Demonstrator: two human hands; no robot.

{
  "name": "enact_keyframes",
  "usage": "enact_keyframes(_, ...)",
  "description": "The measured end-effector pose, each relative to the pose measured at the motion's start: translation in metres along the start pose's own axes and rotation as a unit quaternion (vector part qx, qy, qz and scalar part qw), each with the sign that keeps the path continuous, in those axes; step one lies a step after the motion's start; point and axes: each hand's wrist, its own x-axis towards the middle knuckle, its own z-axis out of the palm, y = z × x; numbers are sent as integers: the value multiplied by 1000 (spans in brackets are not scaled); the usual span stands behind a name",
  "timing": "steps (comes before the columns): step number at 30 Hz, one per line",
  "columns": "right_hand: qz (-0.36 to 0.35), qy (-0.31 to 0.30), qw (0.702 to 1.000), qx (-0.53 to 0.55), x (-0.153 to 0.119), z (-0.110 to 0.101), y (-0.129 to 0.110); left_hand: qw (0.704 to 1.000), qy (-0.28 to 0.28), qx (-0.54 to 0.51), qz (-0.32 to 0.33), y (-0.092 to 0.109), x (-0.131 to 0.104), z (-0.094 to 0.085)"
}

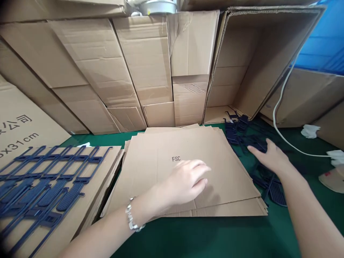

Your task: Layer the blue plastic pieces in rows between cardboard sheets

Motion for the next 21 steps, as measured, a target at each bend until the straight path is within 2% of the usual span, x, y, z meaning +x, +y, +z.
enact_keyframes(3,153,-89,983,-39,-8,31,26,982,-161,59,-77,-15,8,40)
enact_keyframes(5,181,-110,977,-26,-5,42,41,973,-208,43,-94,-22,7,55)
enact_keyframes(8,177,-104,979,0,5,45,53,968,-231,8,-94,-26,3,61)
enact_keyframes(15,198,-85,975,56,14,39,66,957,-262,-47,-112,-34,4,59)
enact_keyframes(19,177,-63,980,69,-1,7,62,956,-267,-69,-105,-38,3,56)
enact_keyframes(21,161,-20,983,83,-15,-16,51,956,-263,-70,-105,-38,3,55)
